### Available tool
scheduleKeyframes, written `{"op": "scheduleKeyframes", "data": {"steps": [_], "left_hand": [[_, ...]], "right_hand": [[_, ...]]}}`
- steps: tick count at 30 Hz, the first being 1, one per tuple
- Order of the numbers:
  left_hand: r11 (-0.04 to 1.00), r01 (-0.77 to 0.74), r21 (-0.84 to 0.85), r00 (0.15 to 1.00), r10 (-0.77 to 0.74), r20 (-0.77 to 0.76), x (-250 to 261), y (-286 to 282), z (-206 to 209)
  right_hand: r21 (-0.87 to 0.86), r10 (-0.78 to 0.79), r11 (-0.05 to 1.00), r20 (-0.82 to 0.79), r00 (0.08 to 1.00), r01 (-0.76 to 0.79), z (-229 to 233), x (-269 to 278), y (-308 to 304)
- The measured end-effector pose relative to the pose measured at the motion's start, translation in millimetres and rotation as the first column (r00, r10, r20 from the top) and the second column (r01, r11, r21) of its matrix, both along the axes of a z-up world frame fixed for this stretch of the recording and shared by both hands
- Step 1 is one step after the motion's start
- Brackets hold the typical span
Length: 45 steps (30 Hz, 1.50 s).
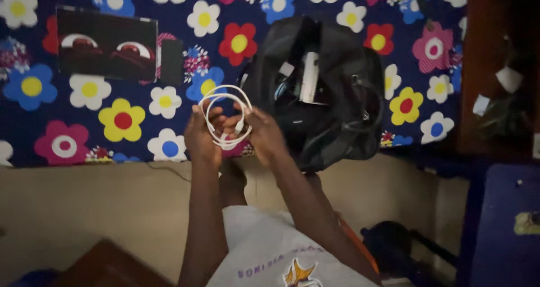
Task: The person opens a black backpack on a bed and removes items one at a time, placing a notebook, a book, a phone, a wallet, a water bottle, cables, and small containers onto the bed. They continue emptying the bag's compartments and arranging the removed items on the bedspread.
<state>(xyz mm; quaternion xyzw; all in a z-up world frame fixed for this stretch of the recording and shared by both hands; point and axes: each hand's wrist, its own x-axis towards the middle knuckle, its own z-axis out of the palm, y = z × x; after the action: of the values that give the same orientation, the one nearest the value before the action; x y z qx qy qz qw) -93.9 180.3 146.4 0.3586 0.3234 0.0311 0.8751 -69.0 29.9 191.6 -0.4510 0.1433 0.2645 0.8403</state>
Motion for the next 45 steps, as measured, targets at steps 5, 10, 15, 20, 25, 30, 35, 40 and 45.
{"op": "scheduleKeyframes", "data": {"steps": [5, 10, 15, 20, 25, 30, 35, 40, 45], "left_hand": [[0.957, 0.048, 0.286, 0.985, 0.002, -0.171, 5, 35, -50], [0.942, -0.033, 0.334, 0.953, 0.13, -0.273, 15, 64, -102], [0.907, 0.032, 0.421, 0.919, 0.139, -0.369, 50, 111, -174], [-0.224, 0.021, 0.974, 0.998, -0.057, -0.034, 164, 166, -236], [0.911, 0.146, 0.385, 0.98, -0.079, -0.184, 305, 217, -268], [0.687, 0.215, 0.694, 0.977, -0.144, -0.16, 404, 243, -324], [0.321, 0.346, 0.882, 0.936, -0.051, -0.348, 429, 246, -393], [-0.027, 0.488, 0.872, 0.871, -0.039, -0.489, 403, 233, -394], [-0.029, 0.397, 0.917, 0.915, 0.09, -0.393, 443, 210, -359]], "right_hand": [[-0.157, 0.044, 0.986, -0.046, 0.998, -0.05, -72, 24, 47], [-0.267, 0.069, 0.962, 0.016, 0.997, -0.062, -160, 32, 106], [-0.305, 0.124, 0.944, -0.029, 0.992, -0.127, -236, 74, 145], [-0.8, 0.412, 0.6, 0.298, 0.861, -0.01, -277, 187, 175], [-0.863, 0.449, 0.483, 0.389, 0.805, 0.147, -316, 318, 202], [-0.765, 0.415, 0.642, 0.284, 0.864, -0.057, -380, 422, 220], [-0.854, 0.441, 0.511, 0.163, 0.883, -0.097, -460, 441, 208], [-0.793, 0.393, 0.556, -0.013, 0.919, -0.249, -498, 443, 219], [-0.755, 0.424, 0.596, 0.004, 0.906, -0.275, -482, 468, 227]]}}
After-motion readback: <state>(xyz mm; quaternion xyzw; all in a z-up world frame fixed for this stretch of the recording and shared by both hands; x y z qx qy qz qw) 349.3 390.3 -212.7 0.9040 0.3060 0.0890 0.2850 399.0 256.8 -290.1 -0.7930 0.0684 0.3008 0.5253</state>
